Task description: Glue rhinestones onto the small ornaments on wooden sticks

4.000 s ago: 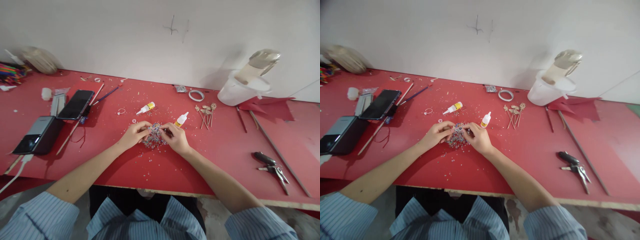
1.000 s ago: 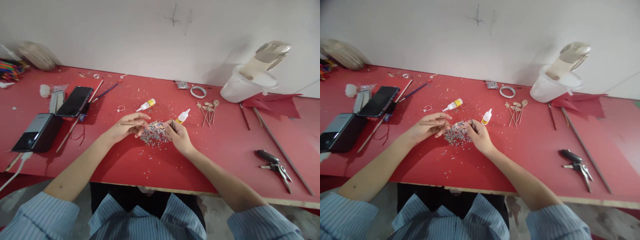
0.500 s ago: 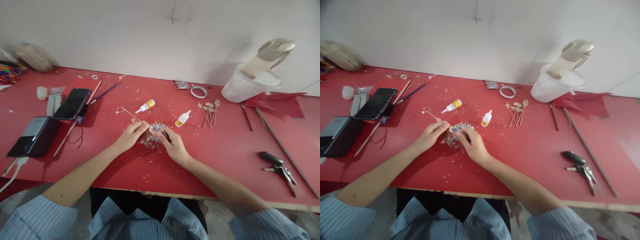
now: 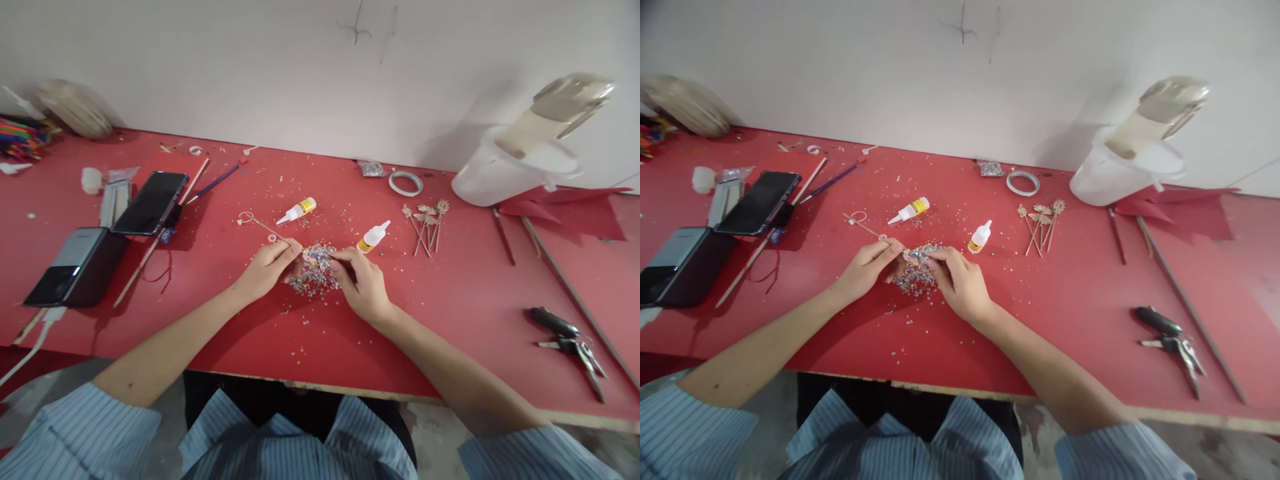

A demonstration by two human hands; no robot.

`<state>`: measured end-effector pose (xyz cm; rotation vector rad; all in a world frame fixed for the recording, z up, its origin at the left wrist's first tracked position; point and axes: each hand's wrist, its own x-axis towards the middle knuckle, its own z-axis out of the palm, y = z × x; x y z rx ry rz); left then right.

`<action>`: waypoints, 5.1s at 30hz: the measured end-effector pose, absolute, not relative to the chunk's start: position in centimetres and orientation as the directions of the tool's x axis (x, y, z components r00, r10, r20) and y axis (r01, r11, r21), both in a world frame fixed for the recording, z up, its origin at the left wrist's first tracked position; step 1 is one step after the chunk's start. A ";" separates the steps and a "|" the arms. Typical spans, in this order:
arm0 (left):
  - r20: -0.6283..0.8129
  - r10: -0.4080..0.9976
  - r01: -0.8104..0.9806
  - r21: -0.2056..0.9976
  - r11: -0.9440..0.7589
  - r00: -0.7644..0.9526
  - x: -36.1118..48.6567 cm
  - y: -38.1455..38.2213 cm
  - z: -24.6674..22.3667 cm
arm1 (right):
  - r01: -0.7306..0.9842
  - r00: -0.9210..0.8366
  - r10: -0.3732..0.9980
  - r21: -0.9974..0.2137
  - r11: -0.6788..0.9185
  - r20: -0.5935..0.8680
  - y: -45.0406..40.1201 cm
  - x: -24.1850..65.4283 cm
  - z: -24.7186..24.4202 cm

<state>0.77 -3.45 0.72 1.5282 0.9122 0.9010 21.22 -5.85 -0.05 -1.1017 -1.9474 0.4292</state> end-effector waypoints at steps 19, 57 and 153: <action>0.140 0.927 0.247 0.940 -0.234 0.347 1.3 -4.1 1.3 | 0.630 -0.313 0.739 -0.453 0.631 0.596 -5.6 21.0 -0.7; 0.112 0.912 0.148 0.972 -0.183 0.394 1.2 -3.9 1.3 | 0.453 -0.238 0.849 -0.719 0.527 0.472 -5.6 21.0 -0.5; 0.082 0.906 0.023 0.995 -0.100 0.416 1.1 -3.5 1.0 | 0.502 -0.305 0.750 -0.570 0.650 0.587 -5.5 21.3 -0.5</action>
